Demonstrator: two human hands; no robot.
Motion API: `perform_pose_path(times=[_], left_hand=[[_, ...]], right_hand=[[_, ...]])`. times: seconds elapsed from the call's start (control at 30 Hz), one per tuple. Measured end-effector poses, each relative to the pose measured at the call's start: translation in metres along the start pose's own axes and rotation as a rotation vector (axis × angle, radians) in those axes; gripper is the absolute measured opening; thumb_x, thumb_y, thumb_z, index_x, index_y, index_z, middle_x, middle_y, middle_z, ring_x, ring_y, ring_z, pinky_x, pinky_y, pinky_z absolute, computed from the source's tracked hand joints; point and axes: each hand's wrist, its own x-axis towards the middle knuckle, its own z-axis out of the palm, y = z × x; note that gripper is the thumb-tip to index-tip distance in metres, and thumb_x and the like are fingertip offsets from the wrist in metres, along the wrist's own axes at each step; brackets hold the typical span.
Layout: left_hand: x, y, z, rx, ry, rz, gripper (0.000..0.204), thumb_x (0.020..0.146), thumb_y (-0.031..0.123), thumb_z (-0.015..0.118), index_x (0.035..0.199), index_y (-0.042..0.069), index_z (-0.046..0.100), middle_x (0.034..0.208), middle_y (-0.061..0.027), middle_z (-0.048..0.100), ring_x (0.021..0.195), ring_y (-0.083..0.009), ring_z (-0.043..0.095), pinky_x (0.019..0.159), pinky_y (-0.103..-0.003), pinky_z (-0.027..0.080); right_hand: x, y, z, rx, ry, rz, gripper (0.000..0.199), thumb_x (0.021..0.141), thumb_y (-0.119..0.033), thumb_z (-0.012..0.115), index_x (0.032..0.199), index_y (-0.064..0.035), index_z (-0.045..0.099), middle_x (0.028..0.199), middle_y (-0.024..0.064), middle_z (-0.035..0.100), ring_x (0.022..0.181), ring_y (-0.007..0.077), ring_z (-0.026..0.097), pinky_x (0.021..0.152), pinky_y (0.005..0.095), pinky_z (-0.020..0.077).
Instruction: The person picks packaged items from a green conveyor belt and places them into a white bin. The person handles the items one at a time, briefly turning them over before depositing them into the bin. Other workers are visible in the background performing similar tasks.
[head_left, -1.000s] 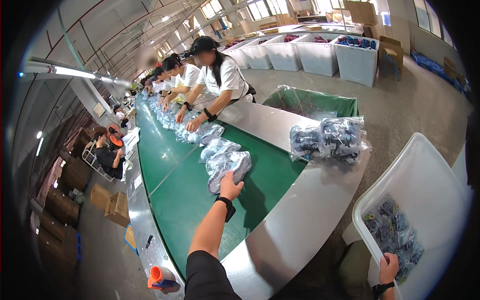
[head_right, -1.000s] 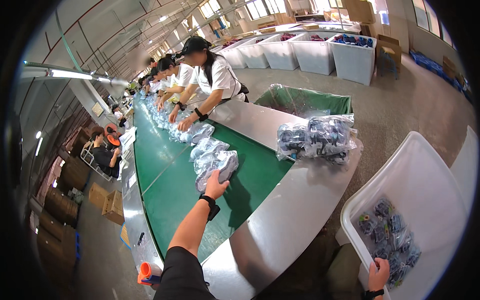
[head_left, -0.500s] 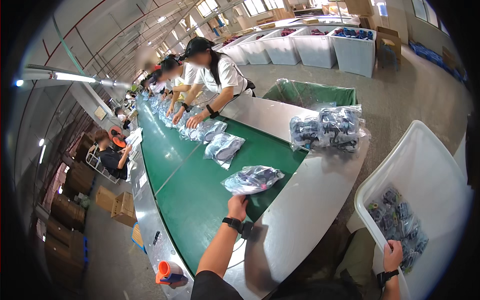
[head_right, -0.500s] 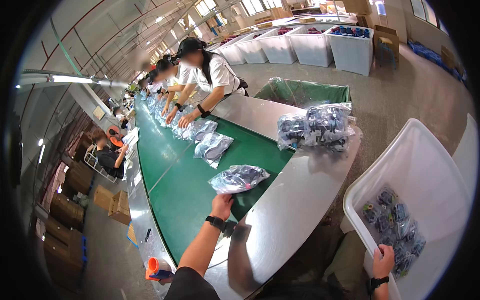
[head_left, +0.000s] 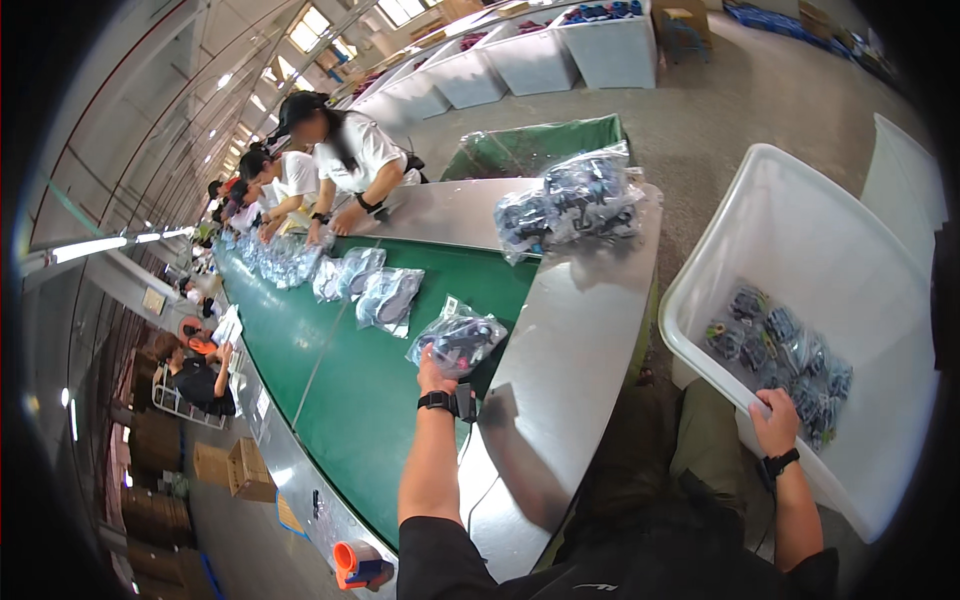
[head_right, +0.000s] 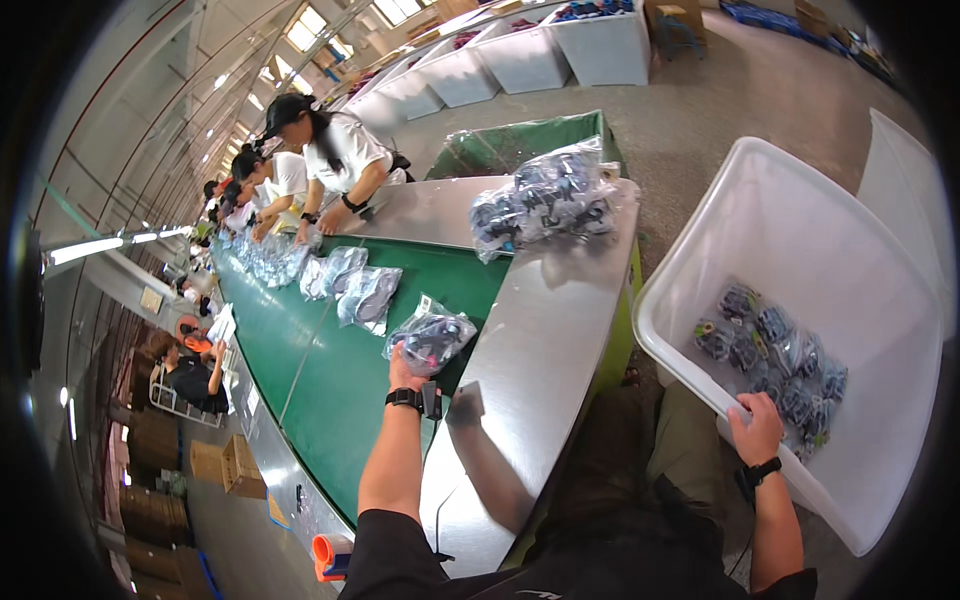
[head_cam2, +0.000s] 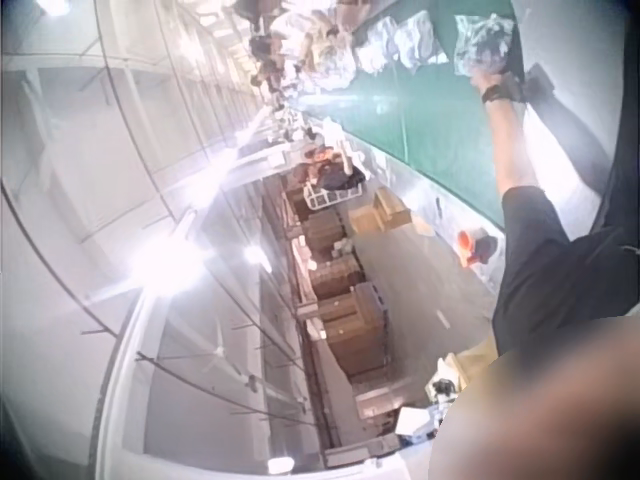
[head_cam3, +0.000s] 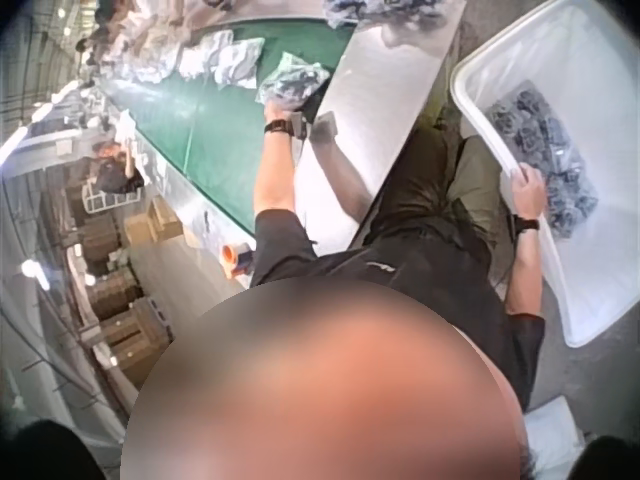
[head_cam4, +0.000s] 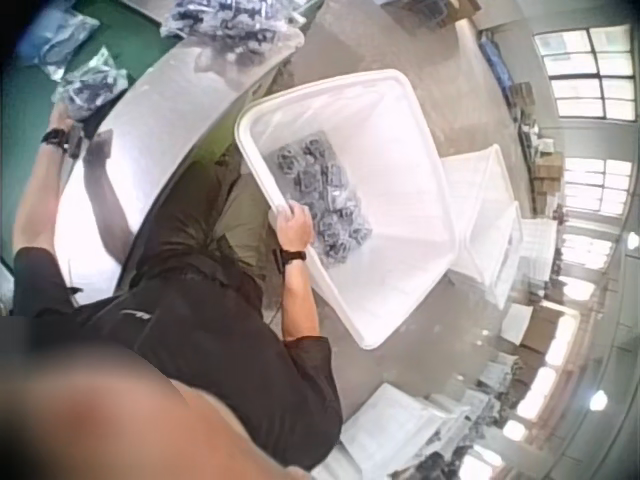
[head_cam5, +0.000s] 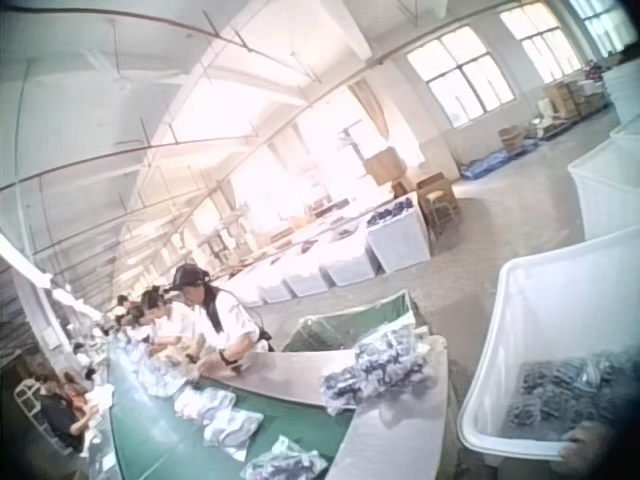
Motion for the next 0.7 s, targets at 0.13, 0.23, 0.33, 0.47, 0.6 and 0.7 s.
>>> perform_pose_path(times=[0.13, 0.23, 0.33, 0.47, 0.6, 0.7], left_hand=[[-0.043, 0.006, 0.026, -0.109, -0.316, 0.02, 0.048, 0.1, 0.042, 0.053, 0.129, 0.007, 0.065, 0.128, -0.0121, 0.07, 0.119, -0.0334, 0.065, 0.107, -0.053, 0.051], [-0.105, 0.011, 0.043, -0.092, -0.373, -0.008, 0.047, 0.1, 0.04, 0.055, 0.131, 0.005, 0.062, 0.13, -0.0127, 0.068, 0.118, -0.0316, 0.065, 0.107, -0.051, 0.052], [-0.167, 0.002, 0.063, -0.042, -0.398, -0.101, 0.046, 0.1, 0.037, 0.058, 0.133, 0.005, 0.06, 0.127, -0.0118, 0.069, 0.117, -0.0297, 0.066, 0.105, -0.048, 0.053], [-0.233, -0.035, 0.078, 0.003, -0.495, -0.244, 0.056, 0.099, 0.035, 0.059, 0.146, 0.005, 0.053, 0.14, -0.0127, 0.064, 0.125, -0.0315, 0.063, 0.108, -0.047, 0.051], [-0.279, -0.072, 0.078, 0.172, -0.455, -0.24, 0.056, 0.1, 0.035, 0.06, 0.146, 0.004, 0.051, 0.139, -0.0131, 0.063, 0.129, -0.0305, 0.06, 0.11, -0.047, 0.049], [-0.299, -0.095, 0.075, 0.214, -0.59, -0.125, 0.065, 0.097, 0.028, 0.067, 0.152, 0.003, 0.043, 0.143, -0.0137, 0.058, 0.13, -0.03, 0.058, 0.112, -0.047, 0.046]], right_hand=[[0.006, -0.004, -0.002, 0.247, 0.028, 0.146, 0.019, 0.088, -0.012, 0.073, 0.103, -0.0017, 0.07, 0.094, 0.01, 0.066, 0.084, 0.0231, 0.066, 0.078, 0.0341, 0.0525], [0.01, -0.026, -0.005, 0.329, 0.067, 0.178, 0.019, 0.091, -0.008, 0.071, 0.108, 0.0004, 0.071, 0.098, 0.0089, 0.068, 0.088, 0.018, 0.067, 0.081, 0.029, 0.052], [0.012, -0.069, 0.0, 0.629, -0.175, 0.181, 0.021, 0.096, -0.009, 0.069, 0.115, 0.0011, 0.069, 0.104, 0.008, 0.07, 0.09, 0.016, 0.068, 0.083, 0.0288, 0.0535], [0.014, -0.133, 0.025, 1.066, -0.645, 0.339, 0.045, 0.103, -0.021, 0.067, 0.14, 0.0008, 0.056, 0.118, 0.0091, 0.069, 0.102, 0.0143, 0.068, 0.089, 0.0304, 0.0569], [0.009, -0.179, 0.049, 1.19, -0.908, 0.413, 0.079, 0.102, -0.035, 0.07, 0.159, 0.0038, 0.032, 0.124, 0.0107, 0.066, 0.111, 0.0162, 0.065, 0.088, 0.0303, 0.056], [0.003, -0.186, 0.053, 1.275, -0.818, 0.388, 0.089, 0.096, -0.03, 0.077, 0.159, 0.0073, 0.026, 0.123, 0.013, 0.064, 0.115, 0.0169, 0.062, 0.096, 0.0308, 0.0519]])
